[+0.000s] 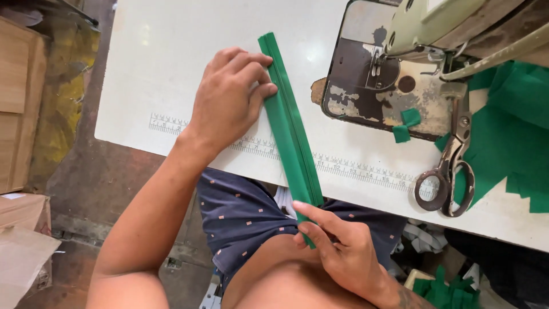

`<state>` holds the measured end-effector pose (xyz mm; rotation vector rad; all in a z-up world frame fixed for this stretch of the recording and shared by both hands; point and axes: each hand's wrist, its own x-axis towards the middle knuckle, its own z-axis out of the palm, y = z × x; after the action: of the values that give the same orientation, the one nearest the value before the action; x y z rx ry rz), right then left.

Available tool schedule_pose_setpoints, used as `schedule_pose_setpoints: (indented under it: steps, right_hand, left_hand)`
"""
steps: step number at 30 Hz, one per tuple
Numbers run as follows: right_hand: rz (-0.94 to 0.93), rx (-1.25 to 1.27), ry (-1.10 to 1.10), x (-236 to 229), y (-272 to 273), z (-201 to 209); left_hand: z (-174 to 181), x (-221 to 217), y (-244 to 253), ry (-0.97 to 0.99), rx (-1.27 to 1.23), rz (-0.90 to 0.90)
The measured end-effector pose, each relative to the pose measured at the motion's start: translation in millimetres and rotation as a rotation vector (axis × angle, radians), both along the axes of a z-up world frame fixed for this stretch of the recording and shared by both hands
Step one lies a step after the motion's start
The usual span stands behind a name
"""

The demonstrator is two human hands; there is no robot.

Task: Sewing green zippers onto fabric strips using an industrial sewing machine and trimming them with scissors.

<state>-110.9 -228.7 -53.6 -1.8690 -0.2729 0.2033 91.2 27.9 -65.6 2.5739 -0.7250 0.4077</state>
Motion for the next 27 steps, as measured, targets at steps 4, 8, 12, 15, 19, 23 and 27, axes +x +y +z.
schedule_pose_setpoints:
  steps: [4,8,12,15,19,23,27]
  right_hand:
    - [-0.067,0.083,0.147,1.2,-1.2,-12.4]
    - [-0.061,0.144,0.219,0.6,-1.8,-17.1]
    - [-0.098,0.168,0.234,-0.6,-3.3,-18.2]
    - [-0.115,0.114,0.176,0.6,-4.3,-14.6]
    - [-0.132,0.091,0.207,0.8,-3.5,-25.0]
    - [-0.095,0.147,0.242,-3.4,-7.7,-30.2]
    - [-0.145,0.198,0.260,-6.1,-11.2,-25.7]
  left_hand:
    - [3.2,6.3,-7.1,0.077,-0.104,0.056]
    - [1.4,3.5,-10.2,0.098,-0.090,0.120]
    - [-2.4,7.7,-10.5,0.079,-0.102,0.152]
    - [-3.7,9.2,-12.3,0.070,-0.113,0.154]
    - [-4.1,2.9,-15.7,0.021,-0.111,0.148]
    - [-4.8,-2.6,-15.9,0.103,-0.186,0.188]
    - [-6.9,-5.2,-17.9,0.115,-0.241,0.211]
